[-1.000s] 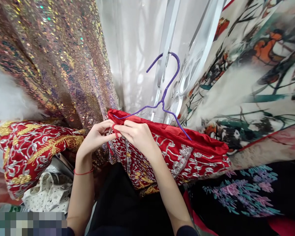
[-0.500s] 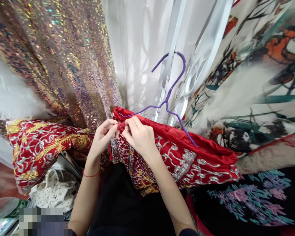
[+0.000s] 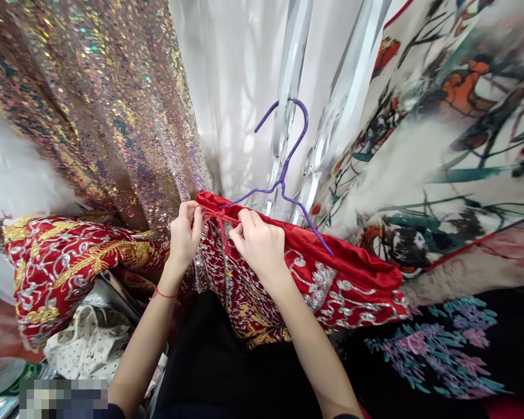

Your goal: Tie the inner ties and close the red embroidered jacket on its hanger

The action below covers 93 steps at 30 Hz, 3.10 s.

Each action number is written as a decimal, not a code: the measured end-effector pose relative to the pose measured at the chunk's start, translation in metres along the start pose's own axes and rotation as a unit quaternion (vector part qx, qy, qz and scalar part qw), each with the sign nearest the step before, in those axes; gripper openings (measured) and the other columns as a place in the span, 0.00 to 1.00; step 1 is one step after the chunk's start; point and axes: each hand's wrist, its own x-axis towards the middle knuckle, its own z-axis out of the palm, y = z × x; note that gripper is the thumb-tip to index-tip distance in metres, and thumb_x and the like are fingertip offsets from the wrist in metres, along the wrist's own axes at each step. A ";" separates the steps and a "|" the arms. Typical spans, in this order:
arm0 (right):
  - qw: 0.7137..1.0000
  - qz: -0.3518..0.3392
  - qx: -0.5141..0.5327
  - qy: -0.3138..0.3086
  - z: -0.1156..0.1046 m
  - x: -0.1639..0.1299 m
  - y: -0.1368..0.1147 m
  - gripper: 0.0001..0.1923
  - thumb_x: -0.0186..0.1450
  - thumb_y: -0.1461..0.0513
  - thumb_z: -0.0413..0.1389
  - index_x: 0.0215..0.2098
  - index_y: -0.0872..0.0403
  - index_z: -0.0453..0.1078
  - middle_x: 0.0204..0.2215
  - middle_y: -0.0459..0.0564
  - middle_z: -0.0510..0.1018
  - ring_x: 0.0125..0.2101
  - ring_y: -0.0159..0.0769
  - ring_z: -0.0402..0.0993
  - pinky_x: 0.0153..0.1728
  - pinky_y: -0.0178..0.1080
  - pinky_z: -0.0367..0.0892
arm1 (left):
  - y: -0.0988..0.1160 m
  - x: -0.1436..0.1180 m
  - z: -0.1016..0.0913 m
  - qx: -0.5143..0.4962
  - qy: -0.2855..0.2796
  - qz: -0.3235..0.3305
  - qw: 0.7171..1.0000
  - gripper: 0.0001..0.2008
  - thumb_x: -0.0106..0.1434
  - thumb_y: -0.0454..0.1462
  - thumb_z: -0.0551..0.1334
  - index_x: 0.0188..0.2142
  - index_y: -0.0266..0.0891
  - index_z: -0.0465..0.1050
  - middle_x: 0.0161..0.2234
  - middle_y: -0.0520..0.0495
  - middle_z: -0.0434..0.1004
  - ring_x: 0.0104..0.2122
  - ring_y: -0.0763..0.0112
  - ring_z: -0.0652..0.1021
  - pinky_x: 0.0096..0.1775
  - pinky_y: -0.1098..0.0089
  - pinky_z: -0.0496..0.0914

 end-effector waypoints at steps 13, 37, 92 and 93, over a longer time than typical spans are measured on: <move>0.998 -0.007 -0.026 -0.056 -0.010 -0.002 0.011 0.09 0.64 0.66 0.49 0.31 0.55 0.70 0.24 0.45 0.77 0.18 0.29 0.65 0.21 0.35 0.46 | -0.018 0.002 0.007 0.113 -0.014 0.053 0.992 0.10 0.73 0.39 0.51 0.45 0.39 0.68 0.31 0.47 0.78 0.24 0.72 0.75 0.29 0.72 0.64; 0.929 0.030 0.293 -0.222 -0.036 0.012 0.014 0.03 0.63 0.65 0.50 0.33 0.53 0.65 0.24 0.42 0.75 0.21 0.28 0.68 0.24 0.33 0.54 | -0.024 -0.010 0.011 -0.017 0.000 0.015 1.000 0.10 0.72 0.43 0.53 0.42 0.40 0.67 0.32 0.48 0.75 0.30 0.73 0.75 0.35 0.72 0.69; 0.812 0.223 0.511 -0.172 -0.026 -0.003 0.000 0.21 0.69 0.48 0.53 0.25 0.51 0.60 0.17 0.39 0.65 0.14 0.24 0.60 0.17 0.32 0.55 | -0.024 0.041 0.002 0.090 -0.049 0.301 0.948 0.06 0.65 0.42 0.65 0.39 0.55 0.81 0.29 0.49 0.68 0.34 0.66 0.69 0.38 0.64 0.65; 0.803 0.225 0.522 -0.180 -0.026 -0.004 0.001 0.20 0.70 0.48 0.53 0.26 0.51 0.61 0.18 0.39 0.67 0.14 0.24 0.61 0.17 0.32 0.57 | -0.023 0.040 0.004 0.088 -0.047 0.307 0.946 0.06 0.65 0.41 0.64 0.39 0.54 0.81 0.30 0.49 0.68 0.34 0.66 0.70 0.38 0.64 0.65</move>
